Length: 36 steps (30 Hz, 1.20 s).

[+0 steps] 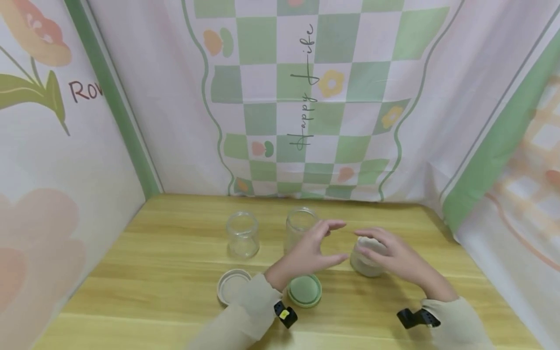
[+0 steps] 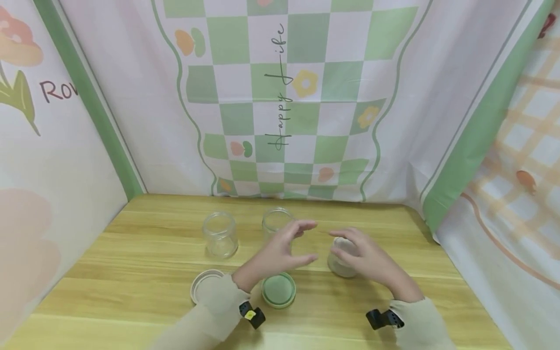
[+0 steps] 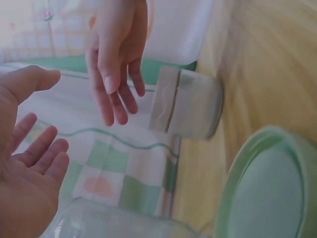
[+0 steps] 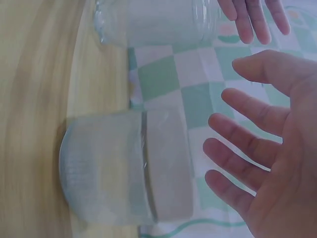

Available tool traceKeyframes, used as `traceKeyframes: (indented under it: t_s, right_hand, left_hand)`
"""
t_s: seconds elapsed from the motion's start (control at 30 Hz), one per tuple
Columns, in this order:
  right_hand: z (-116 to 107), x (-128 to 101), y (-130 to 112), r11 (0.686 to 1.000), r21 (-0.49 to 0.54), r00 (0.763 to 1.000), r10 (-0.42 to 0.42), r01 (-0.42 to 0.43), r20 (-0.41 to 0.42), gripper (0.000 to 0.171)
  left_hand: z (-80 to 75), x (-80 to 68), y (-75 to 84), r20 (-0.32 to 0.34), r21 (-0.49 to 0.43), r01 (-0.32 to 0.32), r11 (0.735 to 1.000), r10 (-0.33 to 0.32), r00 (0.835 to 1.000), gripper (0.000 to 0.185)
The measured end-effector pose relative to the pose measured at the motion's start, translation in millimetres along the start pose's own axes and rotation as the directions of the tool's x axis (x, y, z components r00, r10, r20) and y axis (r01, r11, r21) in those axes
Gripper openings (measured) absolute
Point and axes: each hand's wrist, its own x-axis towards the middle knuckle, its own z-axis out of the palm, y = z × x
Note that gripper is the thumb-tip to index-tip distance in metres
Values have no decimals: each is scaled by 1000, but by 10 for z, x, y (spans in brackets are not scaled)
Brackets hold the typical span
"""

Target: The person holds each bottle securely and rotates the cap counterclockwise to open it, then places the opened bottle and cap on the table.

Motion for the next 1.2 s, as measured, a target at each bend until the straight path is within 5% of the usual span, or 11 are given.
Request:
traceKeyframes:
  t_s: [0.23, 0.6, 0.93, 1.2]
  right_hand:
    - [-38, -69, 142, 997, -53, 997, 58, -60, -43, 39]
    - [6, -56, 224, 972, -172, 985, 145, -160, -95, 51]
    - [56, -38, 219, 940, -217, 963, 247, -265, -107, 68]
    - [77, -22, 205, 934, -233, 962, 259, -272, -86, 78]
  left_hand:
    - [295, 66, -88, 81, -122, 151, 981, -142, 987, 73]
    - [716, 115, -236, 121, -286, 441, 851, -425, 897, 80]
    - [1010, 204, -387, 66, -264, 526, 808, -529, 846, 77]
    - [1121, 256, -476, 29, -278, 533, 799, -548, 836, 78]
